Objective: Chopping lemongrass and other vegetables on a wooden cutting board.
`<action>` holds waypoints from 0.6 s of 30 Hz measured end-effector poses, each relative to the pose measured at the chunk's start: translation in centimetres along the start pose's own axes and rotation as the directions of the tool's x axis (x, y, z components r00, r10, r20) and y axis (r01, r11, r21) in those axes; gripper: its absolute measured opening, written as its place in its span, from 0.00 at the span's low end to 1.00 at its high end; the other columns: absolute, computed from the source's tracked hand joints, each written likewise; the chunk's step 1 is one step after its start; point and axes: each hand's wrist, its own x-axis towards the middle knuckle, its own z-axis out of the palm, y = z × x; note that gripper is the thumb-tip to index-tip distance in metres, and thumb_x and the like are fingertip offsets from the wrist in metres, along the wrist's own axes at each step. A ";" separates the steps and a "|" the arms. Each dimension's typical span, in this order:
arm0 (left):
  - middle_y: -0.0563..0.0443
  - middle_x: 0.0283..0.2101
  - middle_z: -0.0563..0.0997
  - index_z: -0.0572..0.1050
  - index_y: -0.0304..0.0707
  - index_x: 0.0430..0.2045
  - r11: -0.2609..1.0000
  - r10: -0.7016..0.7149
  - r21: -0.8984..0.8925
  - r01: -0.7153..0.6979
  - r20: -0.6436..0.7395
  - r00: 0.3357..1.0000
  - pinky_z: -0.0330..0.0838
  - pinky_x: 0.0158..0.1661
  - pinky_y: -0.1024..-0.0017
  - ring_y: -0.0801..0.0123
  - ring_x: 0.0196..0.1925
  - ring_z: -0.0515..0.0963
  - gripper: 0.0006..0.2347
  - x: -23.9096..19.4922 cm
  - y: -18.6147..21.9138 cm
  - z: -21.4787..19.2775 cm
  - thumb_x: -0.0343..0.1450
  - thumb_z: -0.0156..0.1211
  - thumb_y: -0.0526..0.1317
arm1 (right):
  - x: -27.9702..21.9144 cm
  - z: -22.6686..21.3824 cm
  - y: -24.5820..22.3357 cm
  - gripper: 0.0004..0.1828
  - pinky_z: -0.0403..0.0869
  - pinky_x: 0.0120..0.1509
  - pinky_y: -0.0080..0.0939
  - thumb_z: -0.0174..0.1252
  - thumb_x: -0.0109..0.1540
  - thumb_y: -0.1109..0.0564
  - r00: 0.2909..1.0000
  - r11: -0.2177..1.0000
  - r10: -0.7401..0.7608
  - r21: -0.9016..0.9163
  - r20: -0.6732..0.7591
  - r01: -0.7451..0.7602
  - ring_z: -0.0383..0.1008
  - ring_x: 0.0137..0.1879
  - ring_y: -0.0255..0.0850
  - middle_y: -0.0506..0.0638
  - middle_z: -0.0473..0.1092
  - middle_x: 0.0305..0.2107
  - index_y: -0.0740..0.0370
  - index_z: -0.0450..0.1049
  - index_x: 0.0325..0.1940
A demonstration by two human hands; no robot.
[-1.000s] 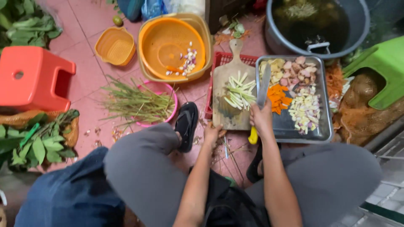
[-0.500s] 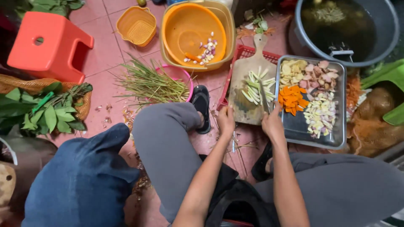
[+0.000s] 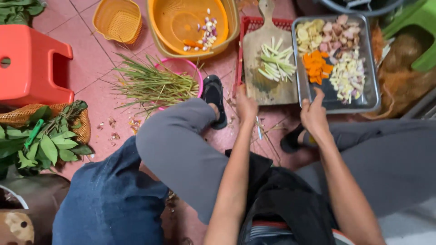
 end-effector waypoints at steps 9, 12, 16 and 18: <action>0.48 0.54 0.78 0.74 0.39 0.49 0.654 0.411 0.544 -0.526 0.328 0.851 0.66 0.57 0.52 0.56 0.63 0.73 0.13 4.8 -2.3 8.3 0.70 0.51 0.35 | 0.9 2.9 1.6 0.37 0.70 0.39 0.72 0.47 0.68 0.54 1.000 1.000 -0.014 -0.014 0.003 0.014 0.73 0.35 0.76 0.79 0.71 0.27 0.55 0.41 0.79; 0.46 0.54 0.78 0.75 0.40 0.46 0.553 0.523 0.551 -0.625 0.354 0.775 0.68 0.57 0.53 0.53 0.61 0.73 0.15 6.0 -1.7 7.2 0.66 0.51 0.35 | 2.7 5.4 3.5 0.33 0.69 0.36 0.70 0.49 0.70 0.57 0.989 0.987 -0.105 0.114 -0.107 0.117 0.74 0.34 0.72 0.73 0.73 0.27 0.58 0.45 0.78; 0.40 0.51 0.77 0.75 0.41 0.43 0.580 0.498 0.474 -0.663 0.437 0.749 0.69 0.55 0.55 0.46 0.59 0.73 0.10 6.6 -1.7 6.9 0.69 0.56 0.37 | 4.1 3.9 1.7 0.32 0.68 0.27 0.48 0.49 0.70 0.58 0.992 0.795 0.087 0.606 -0.091 -0.014 0.69 0.24 0.42 0.53 0.71 0.24 0.57 0.46 0.76; 0.39 0.50 0.77 0.75 0.39 0.43 0.588 0.529 0.421 -0.691 0.446 0.722 0.70 0.56 0.55 0.46 0.57 0.74 0.10 6.4 -1.4 7.5 0.70 0.58 0.38 | 4.5 1.5 0.0 0.31 0.61 0.21 0.42 0.48 0.69 0.58 0.973 0.625 0.230 0.763 0.023 -0.166 0.61 0.20 0.36 0.49 0.66 0.24 0.55 0.47 0.75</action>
